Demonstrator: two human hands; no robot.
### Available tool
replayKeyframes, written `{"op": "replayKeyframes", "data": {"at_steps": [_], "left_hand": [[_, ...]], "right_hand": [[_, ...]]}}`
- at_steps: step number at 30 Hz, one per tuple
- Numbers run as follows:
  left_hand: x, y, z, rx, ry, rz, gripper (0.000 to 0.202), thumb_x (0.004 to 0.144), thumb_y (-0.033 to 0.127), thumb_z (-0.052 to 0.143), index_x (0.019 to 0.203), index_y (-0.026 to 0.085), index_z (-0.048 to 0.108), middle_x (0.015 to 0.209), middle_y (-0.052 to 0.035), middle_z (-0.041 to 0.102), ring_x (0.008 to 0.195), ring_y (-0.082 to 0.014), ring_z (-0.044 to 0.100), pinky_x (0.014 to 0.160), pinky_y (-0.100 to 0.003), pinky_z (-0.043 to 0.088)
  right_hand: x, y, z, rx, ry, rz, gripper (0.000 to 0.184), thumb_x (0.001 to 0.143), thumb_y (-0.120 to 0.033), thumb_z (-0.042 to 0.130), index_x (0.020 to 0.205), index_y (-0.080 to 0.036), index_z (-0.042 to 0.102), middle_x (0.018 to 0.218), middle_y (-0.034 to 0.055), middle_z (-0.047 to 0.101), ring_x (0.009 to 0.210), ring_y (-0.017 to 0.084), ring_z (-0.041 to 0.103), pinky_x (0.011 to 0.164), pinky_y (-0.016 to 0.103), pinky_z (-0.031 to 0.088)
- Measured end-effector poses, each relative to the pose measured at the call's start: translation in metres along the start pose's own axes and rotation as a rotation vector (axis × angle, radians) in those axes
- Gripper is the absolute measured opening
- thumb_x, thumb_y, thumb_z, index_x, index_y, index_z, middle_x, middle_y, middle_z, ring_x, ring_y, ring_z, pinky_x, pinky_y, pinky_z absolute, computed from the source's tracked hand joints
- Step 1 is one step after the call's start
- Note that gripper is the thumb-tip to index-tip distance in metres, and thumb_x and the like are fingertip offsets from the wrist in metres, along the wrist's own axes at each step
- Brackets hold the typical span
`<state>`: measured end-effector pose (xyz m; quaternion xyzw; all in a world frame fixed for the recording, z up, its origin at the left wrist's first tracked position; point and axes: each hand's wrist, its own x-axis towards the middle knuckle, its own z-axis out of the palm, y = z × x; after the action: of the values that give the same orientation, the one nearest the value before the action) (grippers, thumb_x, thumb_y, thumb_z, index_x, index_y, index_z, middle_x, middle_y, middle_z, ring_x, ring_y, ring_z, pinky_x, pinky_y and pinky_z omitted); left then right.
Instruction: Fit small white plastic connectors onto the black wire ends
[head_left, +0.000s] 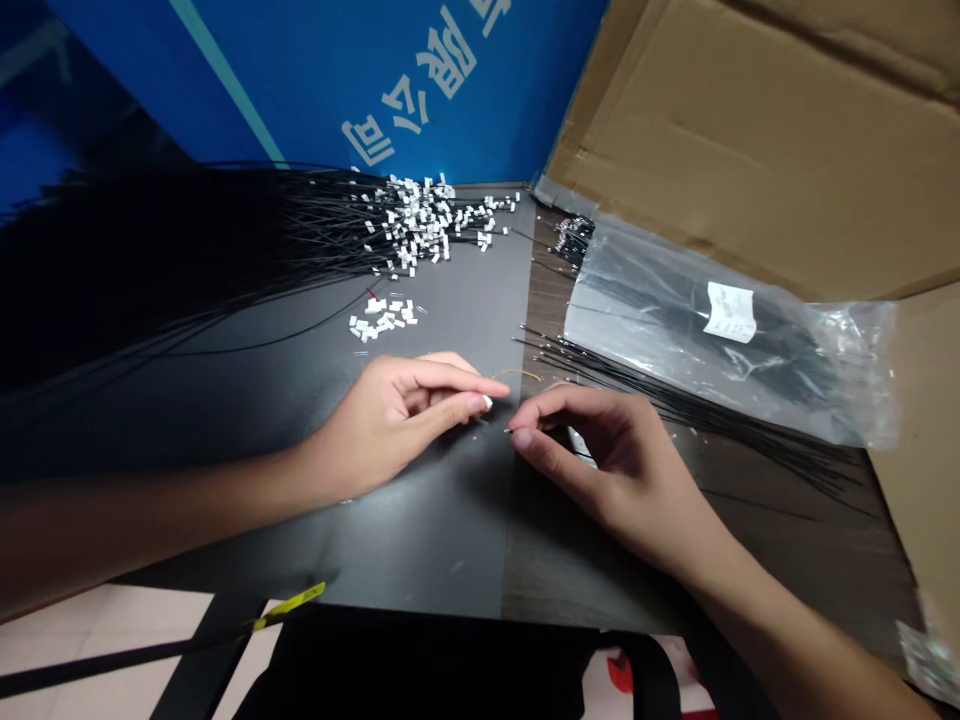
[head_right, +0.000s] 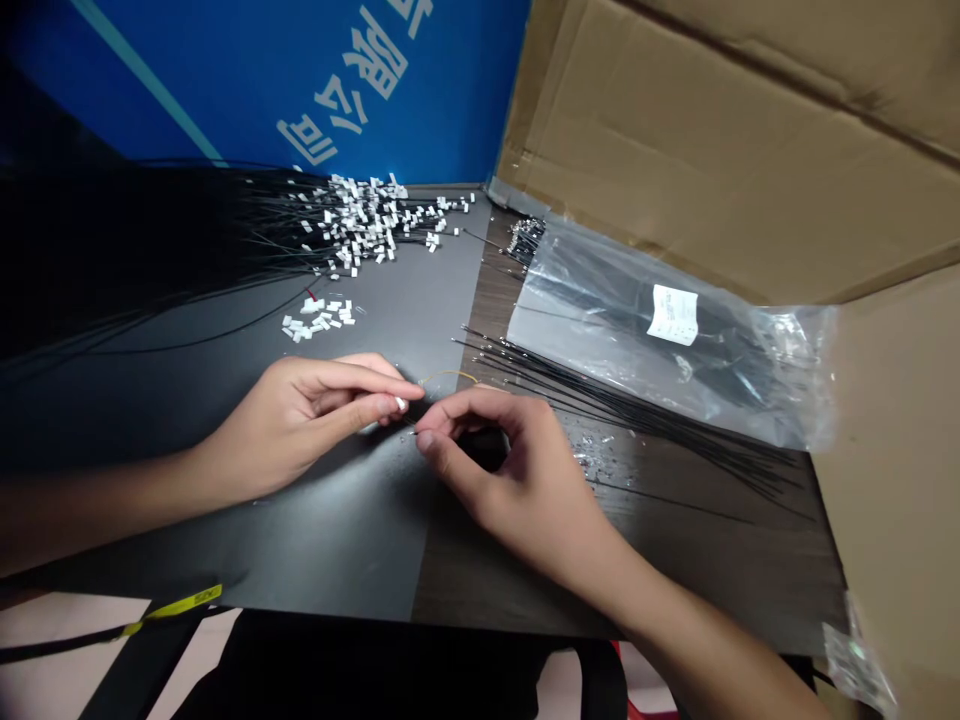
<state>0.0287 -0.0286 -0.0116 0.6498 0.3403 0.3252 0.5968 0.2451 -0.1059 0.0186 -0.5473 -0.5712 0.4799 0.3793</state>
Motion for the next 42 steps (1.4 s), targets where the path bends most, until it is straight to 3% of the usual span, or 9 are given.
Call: {"op": "replayKeyframes", "data": {"at_steps": [7,13,23,30,36,42], "left_hand": [[0.0009,-0.0015,-0.0007,-0.021,-0.029,0.015,0.018,0.095,0.01,0.074,0.095,0.016,0.09,0.095,-0.0079,0.084,0.083,-0.0151,0.076,0.076,-0.022,0.061],[-0.0001,0.0002,0.0024,-0.167,-0.028,-0.066,0.021,0.09,0.004,0.081,0.104,0.017,0.089,0.088,-0.0038,0.086,0.078,-0.0101,0.079,0.075,-0.013,0.062],[0.0002,-0.0014,0.0024,-0.31,-0.048,-0.076,0.017,0.082,-0.002,0.086,0.088,0.014,0.082,0.086,-0.0034,0.086,0.078,-0.0093,0.081,0.077,-0.012,0.065],[0.0008,0.0,0.0017,-0.253,-0.066,-0.097,0.023,0.084,-0.001,0.084,0.098,0.017,0.088,0.084,-0.0029,0.087,0.078,-0.0092,0.081,0.076,-0.011,0.063],[0.0012,-0.0026,-0.0002,-0.167,-0.052,0.003,0.014,0.085,0.005,0.083,0.085,0.018,0.089,0.084,-0.0055,0.083,0.074,-0.0115,0.076,0.069,-0.015,0.061],[0.0002,-0.0033,-0.0018,-0.177,-0.059,-0.031,0.015,0.085,0.005,0.083,0.087,0.019,0.088,0.087,-0.0052,0.084,0.077,-0.0112,0.077,0.073,-0.015,0.062]], "right_hand": [[0.0022,0.0011,0.0001,0.035,-0.029,0.032,0.006,0.092,-0.023,0.081,0.088,-0.021,0.078,0.086,0.0013,0.079,0.08,0.016,0.071,0.079,0.028,0.056],[0.0022,0.0035,0.0001,0.057,-0.035,0.031,0.007,0.094,-0.024,0.079,0.09,-0.019,0.078,0.084,0.0005,0.078,0.079,0.014,0.069,0.076,0.026,0.053],[0.0031,0.0014,0.0006,0.085,-0.033,0.082,0.006,0.09,-0.023,0.08,0.087,-0.019,0.078,0.084,0.0012,0.078,0.076,0.014,0.068,0.072,0.026,0.05],[0.0023,0.0018,0.0004,0.104,-0.027,0.101,0.011,0.092,-0.028,0.079,0.085,-0.02,0.076,0.082,0.0014,0.076,0.077,0.016,0.067,0.073,0.028,0.051],[0.003,0.0009,0.0013,0.102,-0.014,0.098,0.01,0.09,-0.025,0.079,0.084,-0.019,0.075,0.079,-0.0005,0.073,0.073,0.013,0.063,0.069,0.026,0.048],[0.003,-0.0008,0.0006,0.071,-0.02,0.09,0.011,0.092,-0.026,0.078,0.085,-0.019,0.074,0.08,0.0004,0.074,0.074,0.014,0.064,0.07,0.026,0.049]]}}
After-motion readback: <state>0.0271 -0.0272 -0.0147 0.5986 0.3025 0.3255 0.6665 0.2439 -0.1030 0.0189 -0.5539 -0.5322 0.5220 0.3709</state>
